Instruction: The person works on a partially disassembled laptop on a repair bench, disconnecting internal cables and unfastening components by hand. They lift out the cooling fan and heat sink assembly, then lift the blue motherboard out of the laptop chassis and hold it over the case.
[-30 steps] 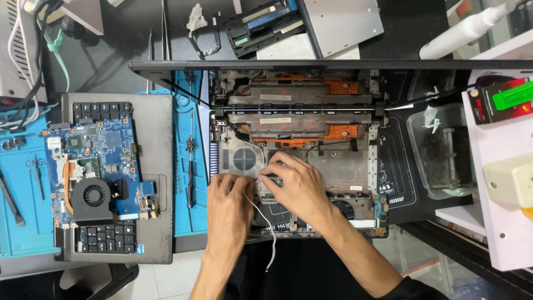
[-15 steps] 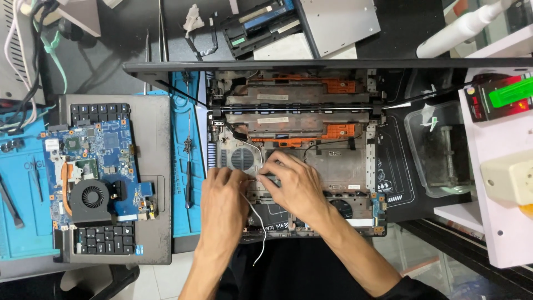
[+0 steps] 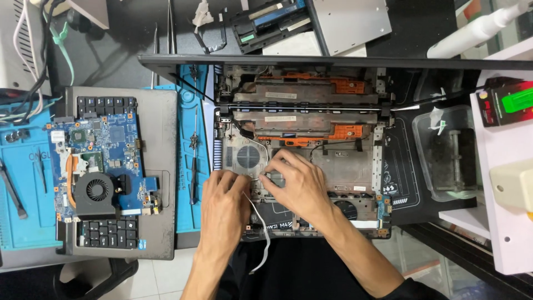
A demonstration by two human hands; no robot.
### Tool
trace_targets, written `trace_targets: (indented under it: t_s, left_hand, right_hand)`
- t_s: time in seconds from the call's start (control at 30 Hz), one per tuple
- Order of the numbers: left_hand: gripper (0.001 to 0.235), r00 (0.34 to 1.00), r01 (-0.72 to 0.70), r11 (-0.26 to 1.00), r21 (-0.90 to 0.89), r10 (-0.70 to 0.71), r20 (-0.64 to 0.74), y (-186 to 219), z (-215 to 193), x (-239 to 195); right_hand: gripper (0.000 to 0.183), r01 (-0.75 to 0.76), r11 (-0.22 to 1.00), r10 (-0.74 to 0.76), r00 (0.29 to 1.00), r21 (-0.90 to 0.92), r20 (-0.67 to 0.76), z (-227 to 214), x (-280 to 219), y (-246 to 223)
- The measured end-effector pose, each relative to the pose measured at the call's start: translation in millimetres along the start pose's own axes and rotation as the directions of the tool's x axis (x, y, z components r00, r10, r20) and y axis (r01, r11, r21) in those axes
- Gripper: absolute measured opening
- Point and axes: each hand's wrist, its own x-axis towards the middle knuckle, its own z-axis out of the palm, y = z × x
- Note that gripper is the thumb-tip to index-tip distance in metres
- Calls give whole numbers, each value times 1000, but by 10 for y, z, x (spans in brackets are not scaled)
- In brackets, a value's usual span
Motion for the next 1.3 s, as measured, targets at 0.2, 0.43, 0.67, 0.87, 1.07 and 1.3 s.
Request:
trace_targets:
  t_s: [0.2, 0.43, 0.67, 0.87, 1.07, 1.3]
  left_hand:
    - [30, 998, -62, 998, 31, 62, -11, -30, 30, -47]
    - [30, 995, -100, 992, 77, 99, 16, -47, 40, -50]
    - [32, 994, -109, 986, 128, 104, 42, -52, -26, -29]
    - [37, 994, -95, 986, 136, 86, 71, -52, -43, -32]
    - [43, 992, -110, 985, 134, 100, 81, -62, -119, -35]
    - [51, 996, -76, 993, 91, 72, 44, -145, -127, -191]
  right_hand:
    - [21, -17, 1000, 17, 1000, -9, 7, -27, 3, -43]
    - [27, 2, 1000, -1, 1000, -30, 13, -5, 15, -53]
    - [25, -32, 999, 33, 999, -25, 23, 80, -2, 8]
    - [26, -55, 998, 55, 998, -29, 5, -57, 44, -146]
    - [25, -23, 999, 23, 1000, -40, 2, 10, 30, -93]
    - [10, 277, 960, -275, 960, 48, -43, 69, -37, -29]
